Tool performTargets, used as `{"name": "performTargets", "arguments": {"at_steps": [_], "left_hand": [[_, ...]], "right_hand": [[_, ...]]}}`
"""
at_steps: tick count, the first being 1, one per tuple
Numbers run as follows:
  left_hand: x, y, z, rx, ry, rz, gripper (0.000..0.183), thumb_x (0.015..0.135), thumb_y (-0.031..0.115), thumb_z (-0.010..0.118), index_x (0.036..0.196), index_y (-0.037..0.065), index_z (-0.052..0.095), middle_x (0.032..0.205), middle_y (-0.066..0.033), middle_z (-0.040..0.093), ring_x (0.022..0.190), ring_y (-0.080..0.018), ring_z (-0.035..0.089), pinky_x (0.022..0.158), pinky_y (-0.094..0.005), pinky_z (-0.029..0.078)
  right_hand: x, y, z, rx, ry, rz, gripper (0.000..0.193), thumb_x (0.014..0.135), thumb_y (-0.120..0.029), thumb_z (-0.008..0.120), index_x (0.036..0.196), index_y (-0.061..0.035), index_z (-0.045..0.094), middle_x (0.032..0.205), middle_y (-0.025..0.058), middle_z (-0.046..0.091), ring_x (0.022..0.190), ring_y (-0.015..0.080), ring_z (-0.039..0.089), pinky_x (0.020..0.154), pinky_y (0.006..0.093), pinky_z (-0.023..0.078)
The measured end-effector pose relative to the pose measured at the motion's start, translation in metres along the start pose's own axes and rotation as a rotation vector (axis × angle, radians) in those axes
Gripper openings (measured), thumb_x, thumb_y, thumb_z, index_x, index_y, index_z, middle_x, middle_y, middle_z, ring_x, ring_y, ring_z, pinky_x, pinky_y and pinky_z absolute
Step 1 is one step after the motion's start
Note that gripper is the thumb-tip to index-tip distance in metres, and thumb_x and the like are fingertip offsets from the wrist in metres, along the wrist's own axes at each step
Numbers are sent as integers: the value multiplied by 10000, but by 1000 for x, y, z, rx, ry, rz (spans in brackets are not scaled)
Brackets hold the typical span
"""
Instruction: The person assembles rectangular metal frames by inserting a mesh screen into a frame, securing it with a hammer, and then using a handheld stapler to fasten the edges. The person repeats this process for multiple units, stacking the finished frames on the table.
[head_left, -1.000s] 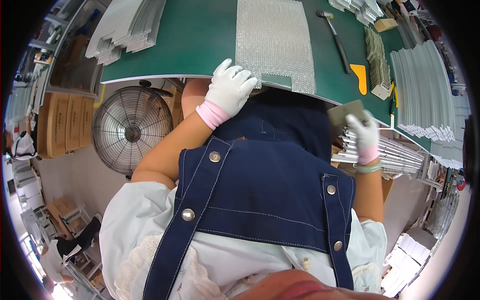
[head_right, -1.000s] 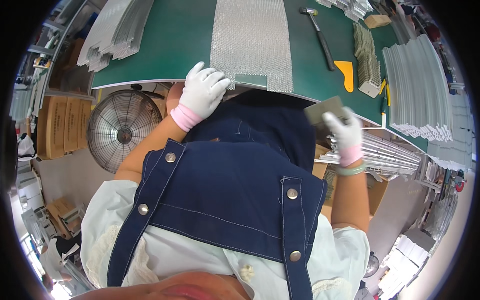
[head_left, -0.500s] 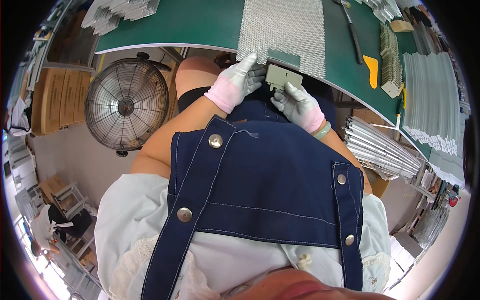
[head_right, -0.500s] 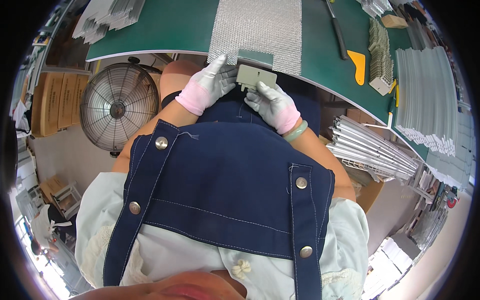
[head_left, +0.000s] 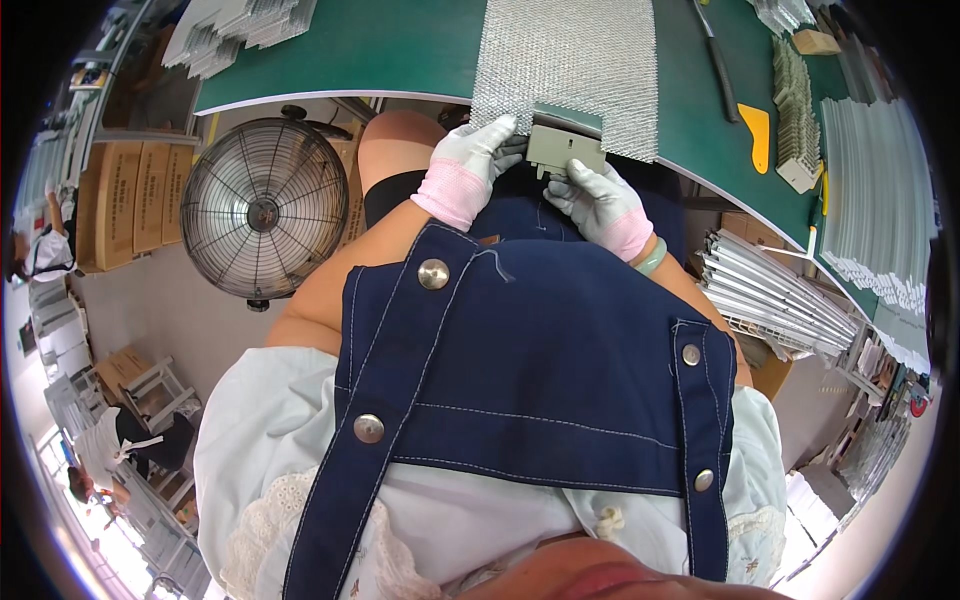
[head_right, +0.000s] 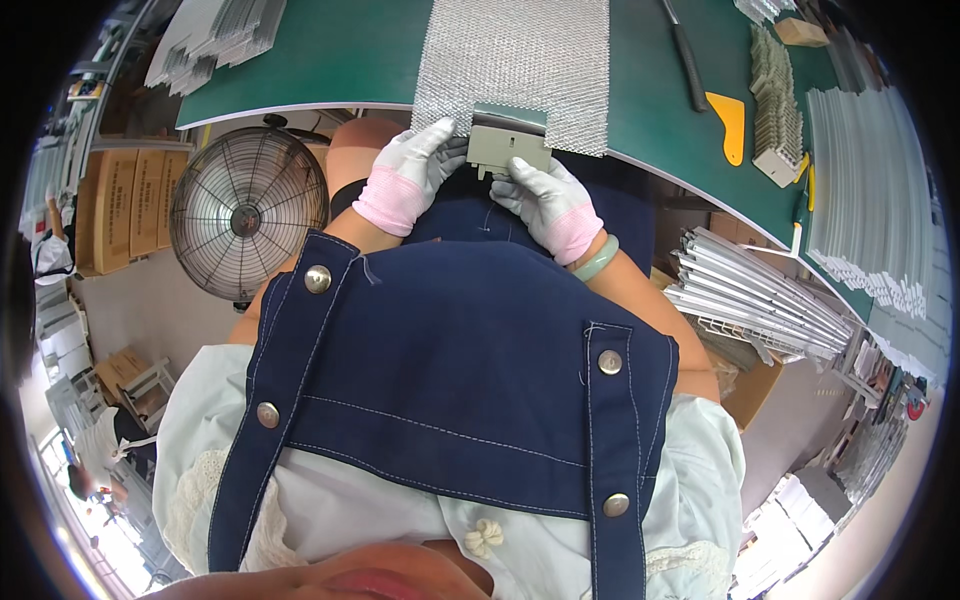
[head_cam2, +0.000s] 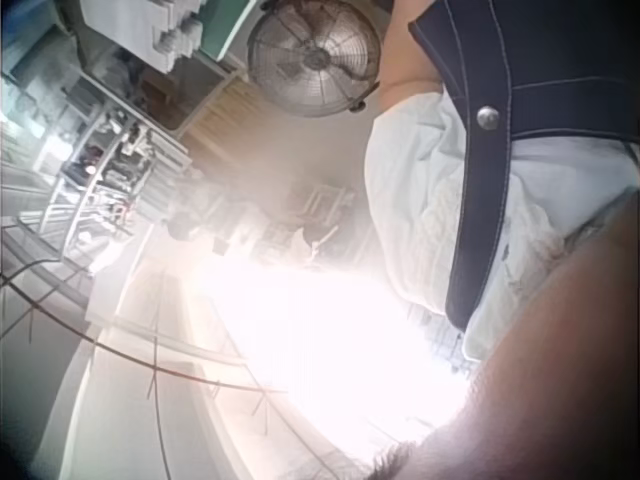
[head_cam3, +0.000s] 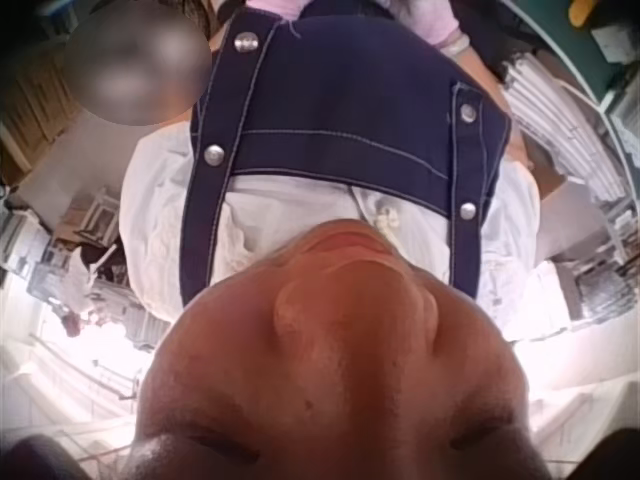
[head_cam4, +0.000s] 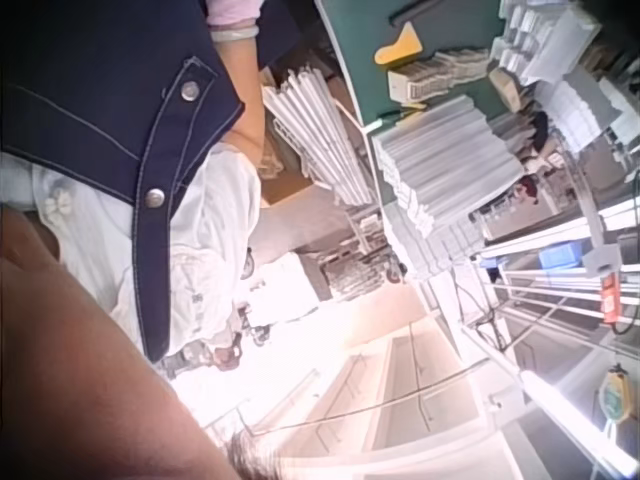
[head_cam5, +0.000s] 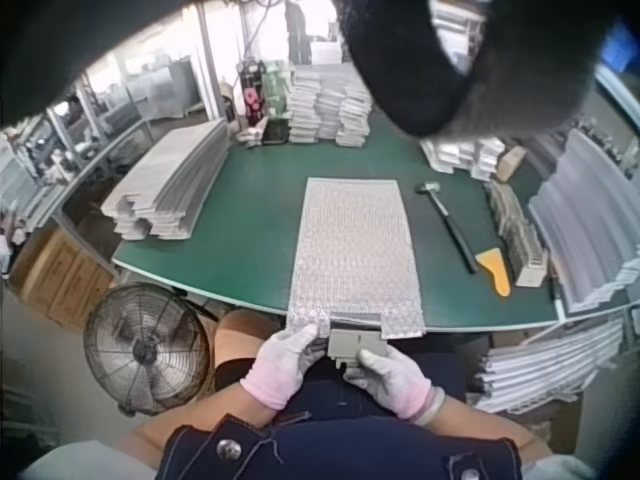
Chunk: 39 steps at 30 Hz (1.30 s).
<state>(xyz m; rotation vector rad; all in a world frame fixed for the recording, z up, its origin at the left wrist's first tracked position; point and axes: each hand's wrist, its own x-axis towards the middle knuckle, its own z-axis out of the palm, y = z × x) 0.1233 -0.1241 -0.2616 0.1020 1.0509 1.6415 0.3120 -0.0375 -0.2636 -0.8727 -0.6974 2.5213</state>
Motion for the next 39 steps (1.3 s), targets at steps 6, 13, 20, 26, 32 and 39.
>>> {"name": "performTargets", "arguments": {"at_steps": [6,13,20,26,32,39], "left_hand": [[3,-2,-5,21,-7,4,245,930,183,671,1082,2,604,1024,-120,666,964,-229,650,878,-382,519],[-4,6,0,-27,-23,-66,209,943,187,653,1049,9,625,1031,-110,654,979,-213,629,882,-367,510],[-17,4,4,369,-101,-269,339,931,306,691,1124,42,603,1025,-81,661,893,-147,638,803,-295,516],[-17,9,6,305,-125,-252,322,947,299,664,1112,27,618,981,-87,667,820,-123,633,711,-244,503],[-10,5,-2,120,-229,-297,328,965,284,630,1131,2,606,972,-75,642,800,-105,595,673,-238,477],[-17,1,15,155,-109,-263,445,979,338,605,1223,-32,561,1051,-104,645,912,-145,625,756,-281,514]], "right_hand": [[-1,1,2,61,-40,31,325,959,-126,627,1245,-16,519,1091,133,626,882,220,649,876,411,540],[-1,-1,13,-48,12,10,298,966,-134,616,1223,-7,535,1063,119,633,867,201,645,830,369,542],[0,0,16,-79,46,-9,332,954,-184,646,1213,-2,548,1013,102,631,863,188,642,822,348,540],[-5,-19,16,-149,168,-201,378,996,-358,570,1196,-37,586,1123,98,644,1028,213,616,915,397,492],[-2,-24,-7,125,-56,-107,290,1016,-268,536,1161,-22,579,1151,143,649,1026,254,639,942,440,487],[-4,-23,1,-446,293,-318,299,973,-254,627,1129,-2,585,1141,158,657,940,234,668,842,391,550]]}}
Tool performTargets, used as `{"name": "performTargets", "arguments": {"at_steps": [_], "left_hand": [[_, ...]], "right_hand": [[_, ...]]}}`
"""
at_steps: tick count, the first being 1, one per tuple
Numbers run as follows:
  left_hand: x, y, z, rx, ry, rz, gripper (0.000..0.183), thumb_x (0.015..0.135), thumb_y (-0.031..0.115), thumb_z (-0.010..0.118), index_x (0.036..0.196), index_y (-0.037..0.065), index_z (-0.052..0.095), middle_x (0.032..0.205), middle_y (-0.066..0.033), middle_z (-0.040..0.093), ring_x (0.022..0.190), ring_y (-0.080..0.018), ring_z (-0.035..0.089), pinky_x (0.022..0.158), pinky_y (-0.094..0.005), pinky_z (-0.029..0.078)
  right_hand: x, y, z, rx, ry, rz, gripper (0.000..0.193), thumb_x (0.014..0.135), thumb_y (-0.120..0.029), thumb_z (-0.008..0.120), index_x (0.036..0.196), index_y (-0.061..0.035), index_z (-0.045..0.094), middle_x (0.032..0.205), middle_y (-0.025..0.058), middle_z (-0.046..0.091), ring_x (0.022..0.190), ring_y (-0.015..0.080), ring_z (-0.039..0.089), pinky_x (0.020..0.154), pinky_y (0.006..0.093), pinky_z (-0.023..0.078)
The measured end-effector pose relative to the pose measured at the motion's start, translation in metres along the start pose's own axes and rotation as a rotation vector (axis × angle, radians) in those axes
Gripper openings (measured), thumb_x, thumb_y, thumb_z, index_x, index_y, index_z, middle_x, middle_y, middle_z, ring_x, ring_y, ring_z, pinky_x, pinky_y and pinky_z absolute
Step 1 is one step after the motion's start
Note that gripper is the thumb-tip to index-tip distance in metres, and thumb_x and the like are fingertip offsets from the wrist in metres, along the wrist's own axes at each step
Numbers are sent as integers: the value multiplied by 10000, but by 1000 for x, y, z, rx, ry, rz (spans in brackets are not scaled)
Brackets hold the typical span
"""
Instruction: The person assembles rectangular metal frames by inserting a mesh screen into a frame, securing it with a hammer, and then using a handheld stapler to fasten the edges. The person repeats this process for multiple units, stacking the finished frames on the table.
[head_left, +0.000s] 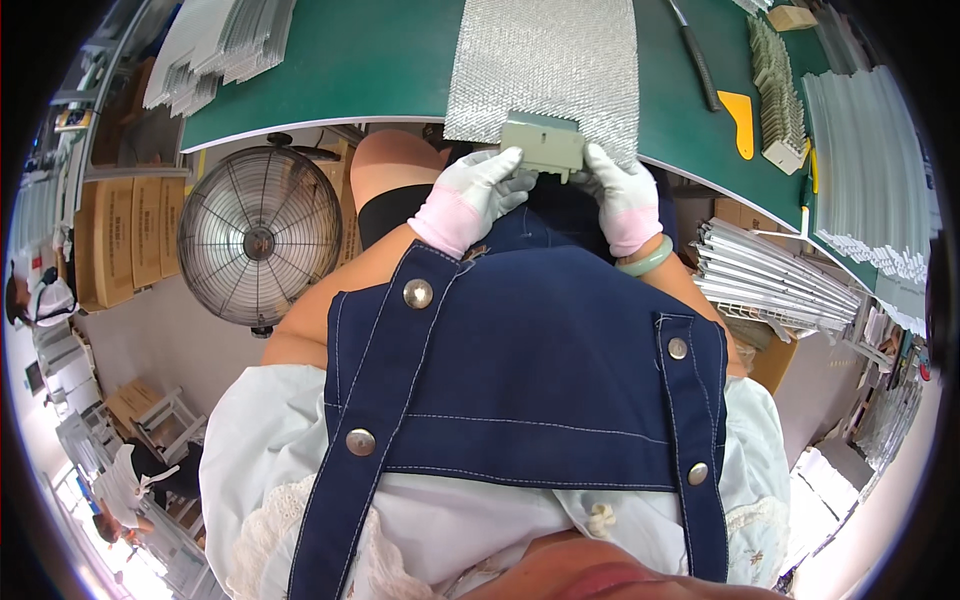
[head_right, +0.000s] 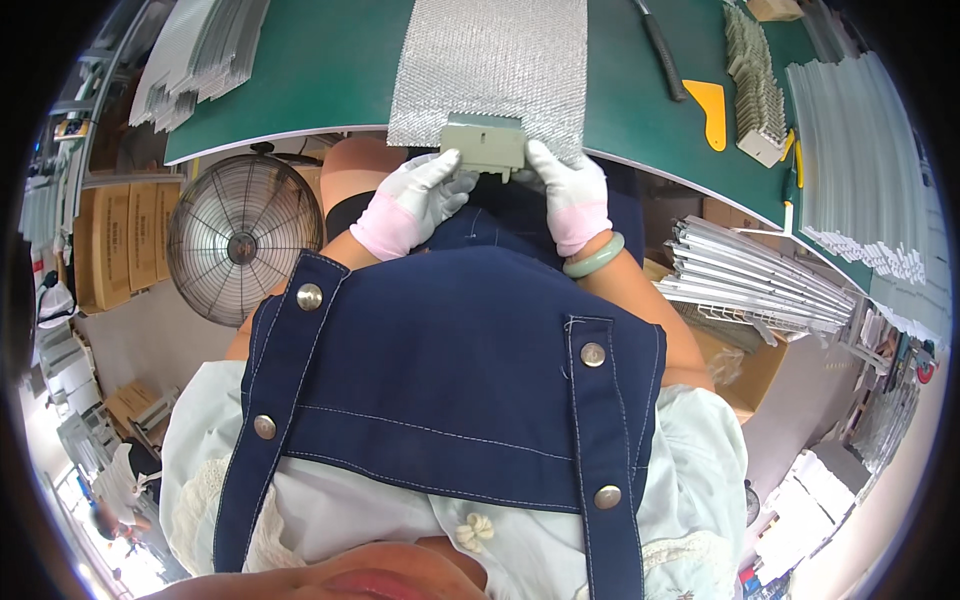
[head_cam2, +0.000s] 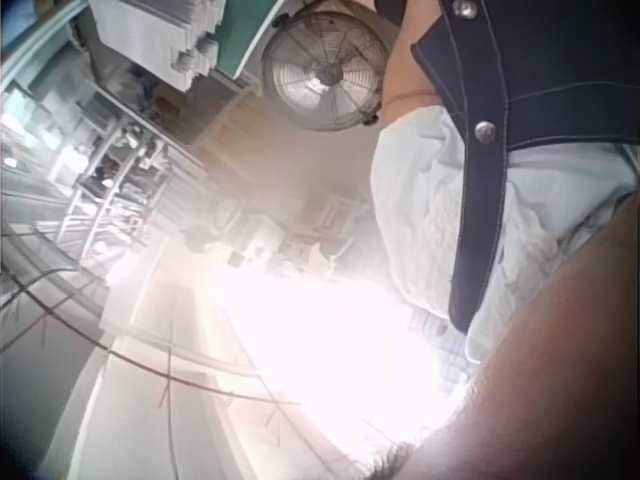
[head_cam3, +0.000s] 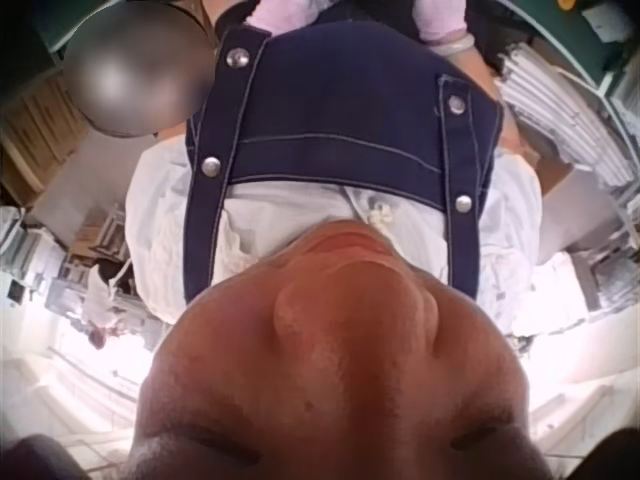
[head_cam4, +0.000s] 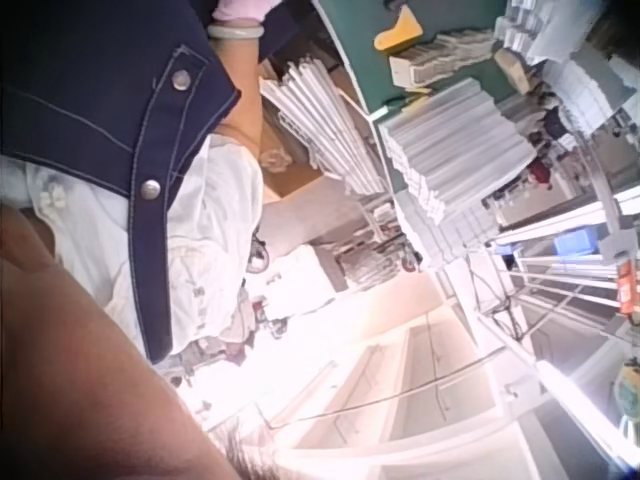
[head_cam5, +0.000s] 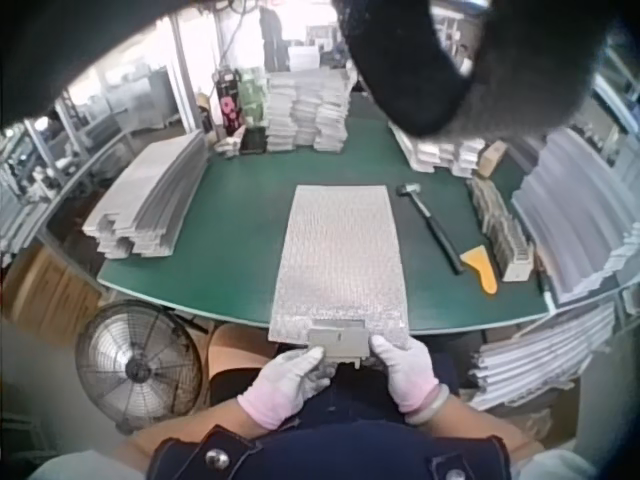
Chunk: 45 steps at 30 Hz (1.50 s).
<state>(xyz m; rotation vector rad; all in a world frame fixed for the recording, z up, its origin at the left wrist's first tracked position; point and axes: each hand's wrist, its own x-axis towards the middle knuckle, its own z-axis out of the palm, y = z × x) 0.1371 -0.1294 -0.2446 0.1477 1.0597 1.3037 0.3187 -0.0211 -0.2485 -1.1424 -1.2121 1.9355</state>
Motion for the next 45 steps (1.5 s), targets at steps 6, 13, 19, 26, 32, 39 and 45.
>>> {"name": "performTargets", "arguments": {"at_steps": [6,13,19,26,32,39,45], "left_hand": [[-40,87,6,923,-291,-212,518,983,384,555,1260,-53,573,1138,-196,667,942,-237,682,831,-344,561],[88,128,31,1840,-253,1143,455,930,459,561,1297,196,617,1286,-118,614,1174,-353,565,1001,-460,442],[120,113,24,2204,-316,1300,630,902,580,544,1455,292,455,1501,-105,433,1384,-371,367,1160,-511,252],[117,116,29,2200,-329,1207,673,875,589,573,1468,300,436,1531,-97,396,1414,-368,330,1173,-517,229],[119,134,22,2232,-499,1186,694,871,582,584,1479,292,419,1559,-118,347,1440,-377,285,1181,-527,209],[118,127,18,2221,-499,1254,677,898,561,549,1493,276,397,1553,-136,349,1432,-390,293,1178,-535,210],[95,100,21,2151,-465,1269,601,929,494,516,1475,261,427,1536,-155,371,1419,-392,317,1173,-542,213]], "right_hand": [[-11,7,-20,243,-102,401,629,917,-513,639,1233,24,552,1001,109,631,873,200,636,789,376,550],[-2,14,24,225,-402,349,512,957,-463,610,1141,13,575,928,99,632,792,159,623,766,304,533],[-2,1,47,318,-247,252,374,990,-390,583,1068,-24,586,798,57,600,667,129,573,661,290,518],[5,-6,54,323,-167,252,325,996,-366,580,1039,-45,585,776,38,586,655,119,560,665,294,512],[5,1,50,348,-171,277,345,993,-380,581,1042,-39,590,798,46,600,686,123,584,679,293,515],[-1,-3,55,394,-82,309,340,983,-387,585,1037,-52,604,767,31,578,634,126,555,637,312,499],[-26,-8,44,372,22,517,278,971,-332,619,1031,-62,589,757,25,554,612,116,523,608,299,469]]}}
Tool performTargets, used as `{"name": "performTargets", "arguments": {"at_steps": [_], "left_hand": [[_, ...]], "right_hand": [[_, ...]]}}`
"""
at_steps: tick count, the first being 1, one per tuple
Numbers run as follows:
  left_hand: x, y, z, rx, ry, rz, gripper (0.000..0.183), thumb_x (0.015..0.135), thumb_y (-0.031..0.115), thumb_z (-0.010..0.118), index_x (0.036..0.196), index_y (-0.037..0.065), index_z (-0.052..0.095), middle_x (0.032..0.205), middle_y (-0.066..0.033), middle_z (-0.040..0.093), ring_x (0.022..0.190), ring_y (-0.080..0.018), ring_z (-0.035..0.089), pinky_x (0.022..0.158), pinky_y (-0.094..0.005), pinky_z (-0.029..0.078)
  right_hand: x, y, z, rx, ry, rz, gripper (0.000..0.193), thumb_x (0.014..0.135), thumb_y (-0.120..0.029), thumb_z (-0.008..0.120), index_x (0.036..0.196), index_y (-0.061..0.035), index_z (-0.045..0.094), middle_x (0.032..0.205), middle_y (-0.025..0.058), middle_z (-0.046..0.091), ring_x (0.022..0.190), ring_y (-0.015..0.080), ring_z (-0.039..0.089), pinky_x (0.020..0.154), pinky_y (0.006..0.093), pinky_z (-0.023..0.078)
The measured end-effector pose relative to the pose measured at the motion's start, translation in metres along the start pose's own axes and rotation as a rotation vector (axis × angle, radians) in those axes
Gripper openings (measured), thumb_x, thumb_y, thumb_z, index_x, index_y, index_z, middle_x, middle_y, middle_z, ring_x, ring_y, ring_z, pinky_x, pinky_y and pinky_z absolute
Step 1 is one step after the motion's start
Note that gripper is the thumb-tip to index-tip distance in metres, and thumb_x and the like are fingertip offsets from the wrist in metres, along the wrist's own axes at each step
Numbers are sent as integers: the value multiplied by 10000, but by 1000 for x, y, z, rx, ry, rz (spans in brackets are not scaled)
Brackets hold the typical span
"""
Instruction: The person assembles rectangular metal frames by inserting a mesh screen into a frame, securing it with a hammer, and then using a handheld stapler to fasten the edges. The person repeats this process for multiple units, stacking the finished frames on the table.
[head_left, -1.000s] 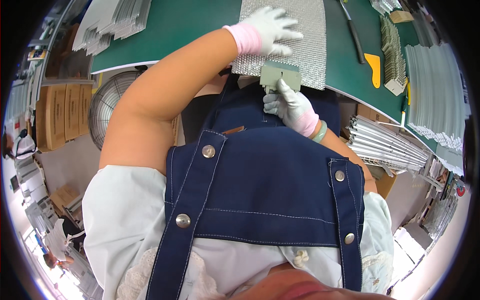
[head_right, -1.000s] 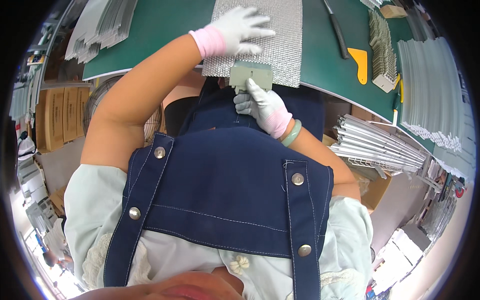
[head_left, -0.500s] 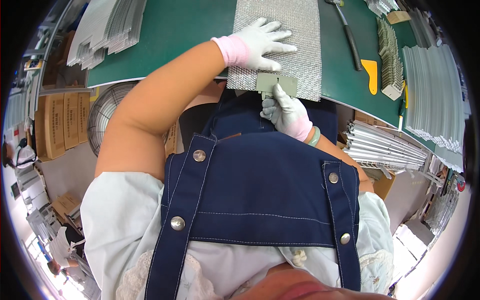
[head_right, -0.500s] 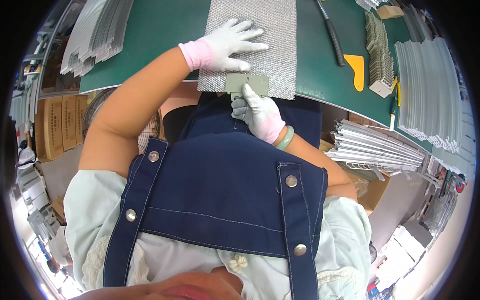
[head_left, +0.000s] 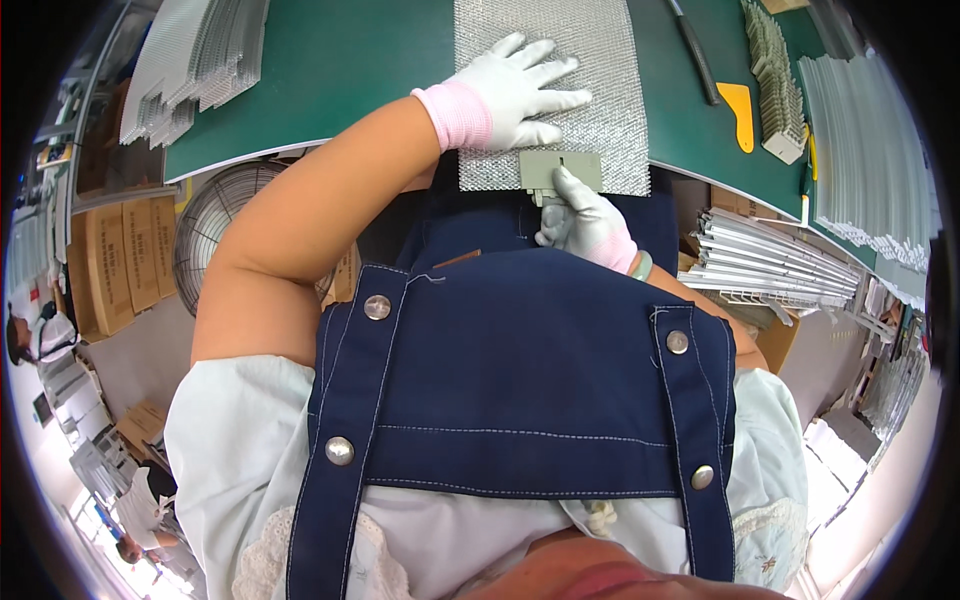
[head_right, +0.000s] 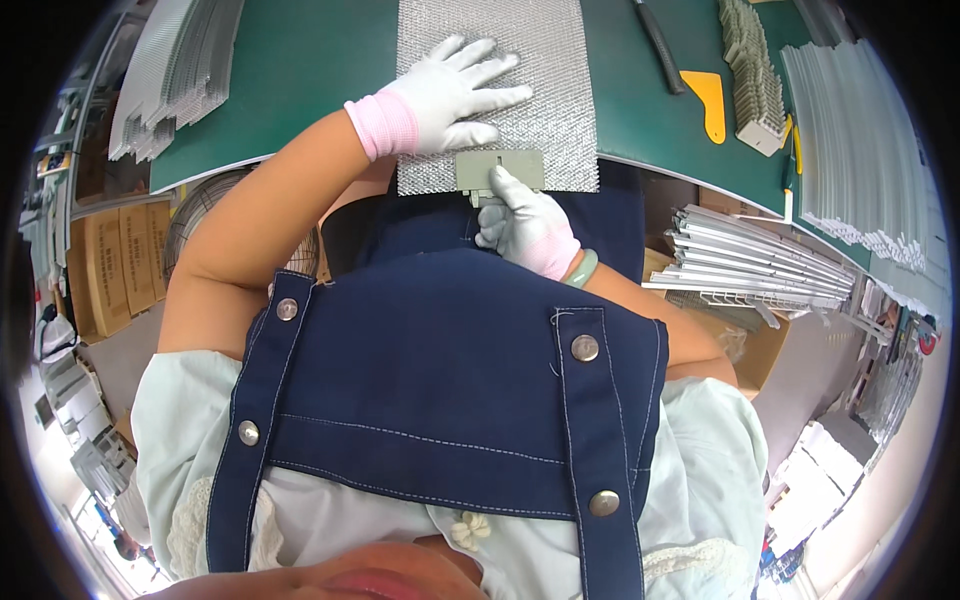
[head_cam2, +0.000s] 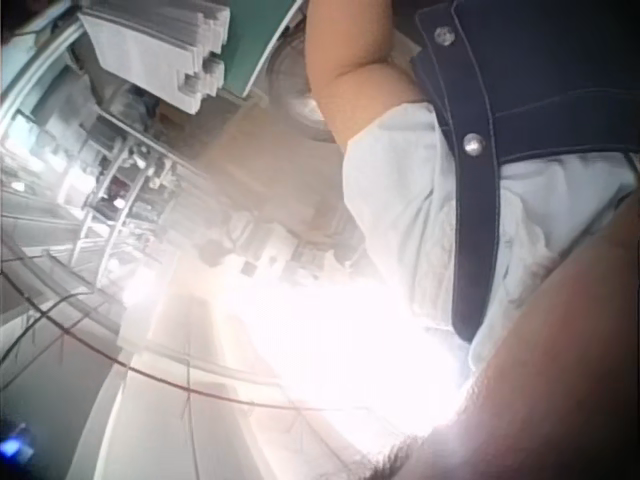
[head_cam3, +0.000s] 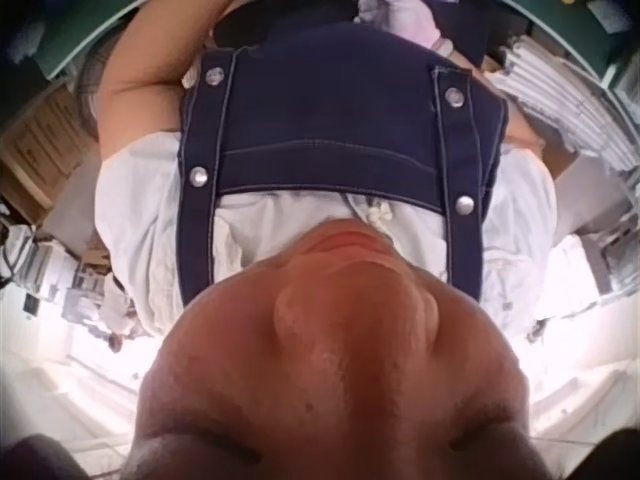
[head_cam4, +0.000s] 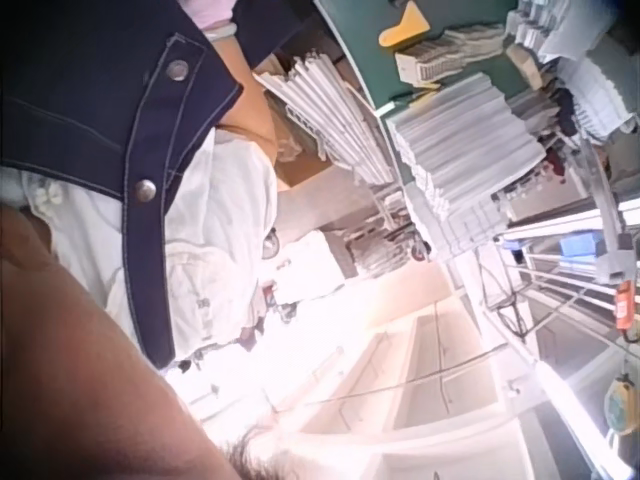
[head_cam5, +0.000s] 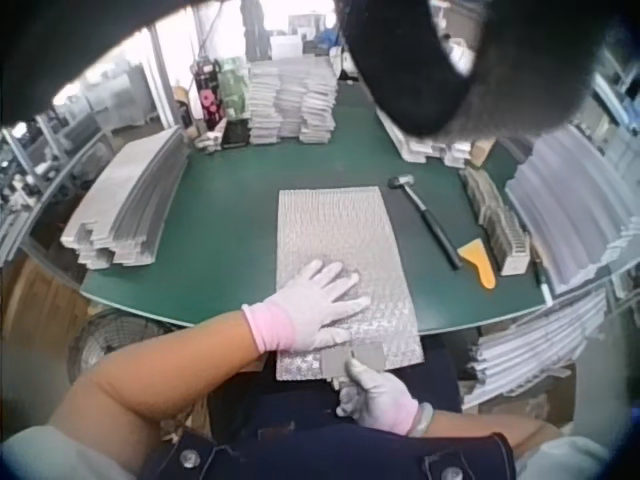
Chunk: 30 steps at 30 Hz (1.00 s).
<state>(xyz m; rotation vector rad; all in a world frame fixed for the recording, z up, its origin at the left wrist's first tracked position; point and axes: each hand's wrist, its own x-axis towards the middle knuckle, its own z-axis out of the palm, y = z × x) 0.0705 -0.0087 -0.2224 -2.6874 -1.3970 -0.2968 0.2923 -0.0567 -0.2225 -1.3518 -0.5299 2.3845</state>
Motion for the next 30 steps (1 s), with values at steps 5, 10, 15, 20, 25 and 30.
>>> {"name": "performTargets", "arguments": {"at_steps": [5,10,15,20,25,30], "left_hand": [[1,3,0,14,-1,4,571,935,464,512,1466,265,439,1526,-150,388,1418,-383,323,1172,-541,218],[2,6,4,47,14,-22,553,943,444,500,1462,264,444,1522,-153,392,1410,-381,333,1168,-540,222],[11,-9,3,-31,13,79,576,942,429,507,1469,210,434,1516,-172,390,1405,-405,321,1164,-552,217],[13,50,-62,-205,-59,-42,880,665,402,758,1411,51,453,1433,-252,440,1348,-461,367,1141,-524,266],[18,58,-47,-82,-141,9,731,687,259,780,1336,55,511,1324,-196,528,1262,-410,456,1079,-509,345],[35,84,-57,-71,-31,-22,723,725,294,763,1348,39,500,1341,-217,518,1267,-445,440,1078,-522,339]], "right_hand": [[24,17,-12,-10,-100,-288,270,978,-289,627,1046,-31,588,828,57,579,658,122,551,612,299,503],[14,11,-3,17,-71,-358,289,971,-306,631,1056,-31,601,800,54,589,618,135,551,595,308,506],[17,6,-14,-28,-163,-247,381,952,-398,645,1064,-37,602,816,63,607,649,140,578,642,305,521],[-32,-42,-100,-560,105,-411,324,928,-266,671,1071,22,636,916,125,689,770,160,660,720,304,550],[-32,-3,-352,-303,1314,-902,525,871,-310,732,1197,81,604,1096,199,689,954,307,665,833,347,523],[-26,32,-387,457,757,-314,628,924,-429,650,1358,-2,491,1394,182,537,1304,349,480,1049,509,414]]}}
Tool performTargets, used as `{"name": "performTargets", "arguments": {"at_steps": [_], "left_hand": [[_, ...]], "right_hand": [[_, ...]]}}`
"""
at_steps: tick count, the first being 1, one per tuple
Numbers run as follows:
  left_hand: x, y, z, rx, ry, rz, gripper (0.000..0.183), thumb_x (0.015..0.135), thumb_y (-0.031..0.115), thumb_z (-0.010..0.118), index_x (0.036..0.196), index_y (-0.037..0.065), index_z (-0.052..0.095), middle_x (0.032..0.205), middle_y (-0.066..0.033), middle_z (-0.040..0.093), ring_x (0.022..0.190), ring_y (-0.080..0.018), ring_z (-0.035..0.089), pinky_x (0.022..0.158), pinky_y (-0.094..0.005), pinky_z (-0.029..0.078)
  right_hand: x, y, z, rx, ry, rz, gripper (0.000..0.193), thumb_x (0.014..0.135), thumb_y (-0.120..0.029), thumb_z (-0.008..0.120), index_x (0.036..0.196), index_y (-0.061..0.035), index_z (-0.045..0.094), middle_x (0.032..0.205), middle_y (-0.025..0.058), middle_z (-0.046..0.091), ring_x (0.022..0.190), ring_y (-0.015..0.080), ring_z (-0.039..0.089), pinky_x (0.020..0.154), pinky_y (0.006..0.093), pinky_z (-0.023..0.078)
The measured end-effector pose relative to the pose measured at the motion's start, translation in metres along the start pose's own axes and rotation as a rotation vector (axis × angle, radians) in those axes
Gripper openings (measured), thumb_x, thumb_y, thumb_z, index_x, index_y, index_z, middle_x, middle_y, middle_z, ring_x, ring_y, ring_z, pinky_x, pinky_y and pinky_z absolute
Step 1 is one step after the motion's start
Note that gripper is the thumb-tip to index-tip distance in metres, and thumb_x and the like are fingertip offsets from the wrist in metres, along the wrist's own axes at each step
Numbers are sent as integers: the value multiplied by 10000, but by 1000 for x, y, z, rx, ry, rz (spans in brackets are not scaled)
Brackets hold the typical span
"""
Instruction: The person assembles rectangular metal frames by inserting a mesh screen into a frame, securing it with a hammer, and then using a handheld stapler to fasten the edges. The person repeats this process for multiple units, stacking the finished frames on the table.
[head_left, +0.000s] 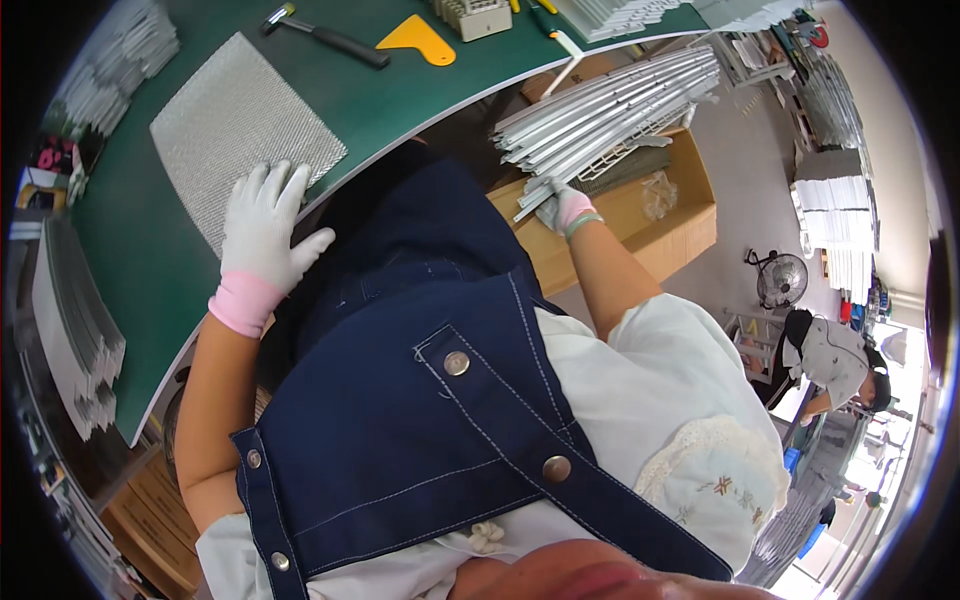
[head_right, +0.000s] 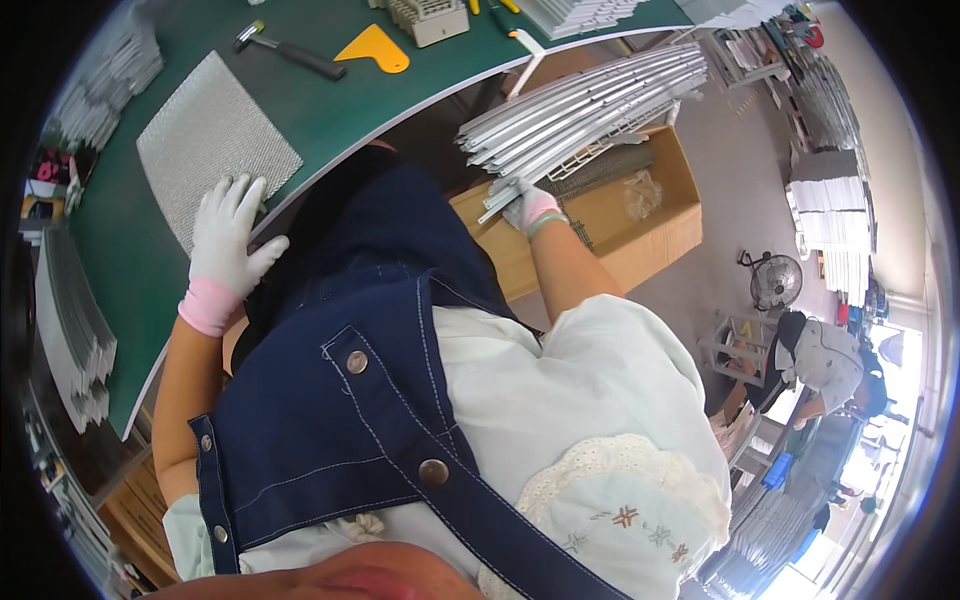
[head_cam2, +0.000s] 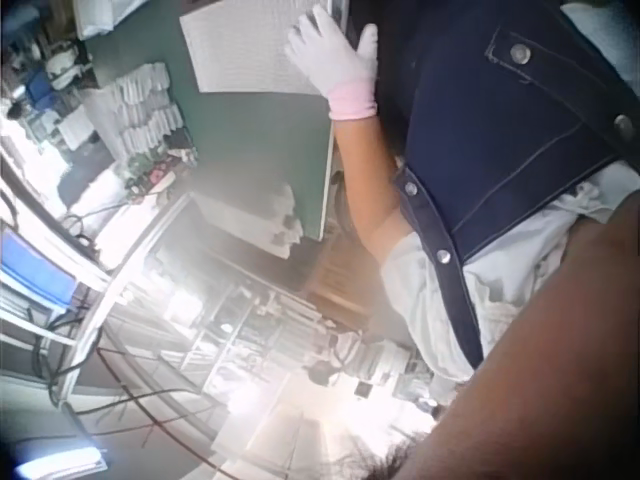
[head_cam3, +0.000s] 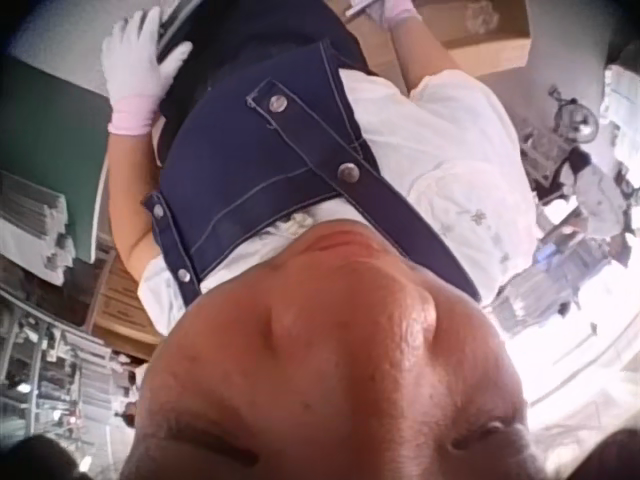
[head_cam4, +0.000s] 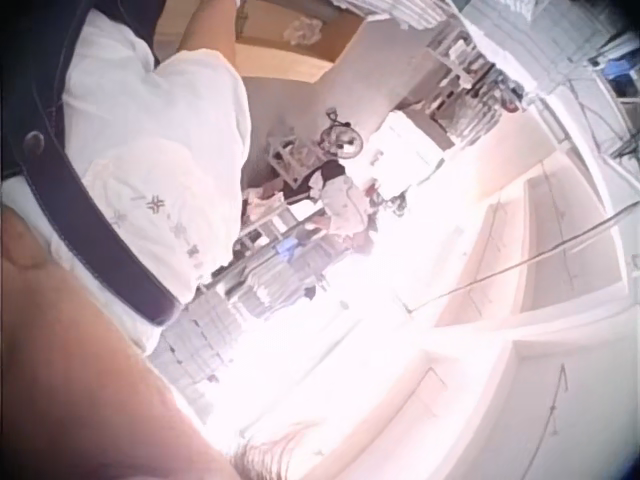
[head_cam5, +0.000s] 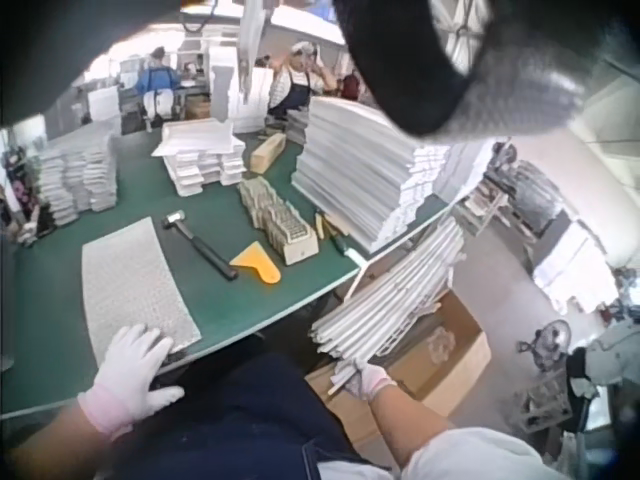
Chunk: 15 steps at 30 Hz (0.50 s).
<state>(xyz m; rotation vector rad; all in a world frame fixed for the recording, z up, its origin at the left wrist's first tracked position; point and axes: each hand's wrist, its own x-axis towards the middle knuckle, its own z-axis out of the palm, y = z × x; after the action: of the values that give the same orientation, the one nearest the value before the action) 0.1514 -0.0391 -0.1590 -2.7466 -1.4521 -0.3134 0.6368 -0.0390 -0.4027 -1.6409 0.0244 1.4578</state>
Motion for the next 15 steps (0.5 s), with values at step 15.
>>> {"name": "performTargets", "arguments": {"at_steps": [15], "left_hand": [[50,111,15,-1044,43,178,776,962,531,525,1456,-42,350,1468,-238,407,1409,-363,358,1169,-436,278]], "right_hand": [[-252,-52,126,-276,-1111,-179,390,961,-294,628,1177,30,598,979,179,703,898,284,687,831,419,552]]}}
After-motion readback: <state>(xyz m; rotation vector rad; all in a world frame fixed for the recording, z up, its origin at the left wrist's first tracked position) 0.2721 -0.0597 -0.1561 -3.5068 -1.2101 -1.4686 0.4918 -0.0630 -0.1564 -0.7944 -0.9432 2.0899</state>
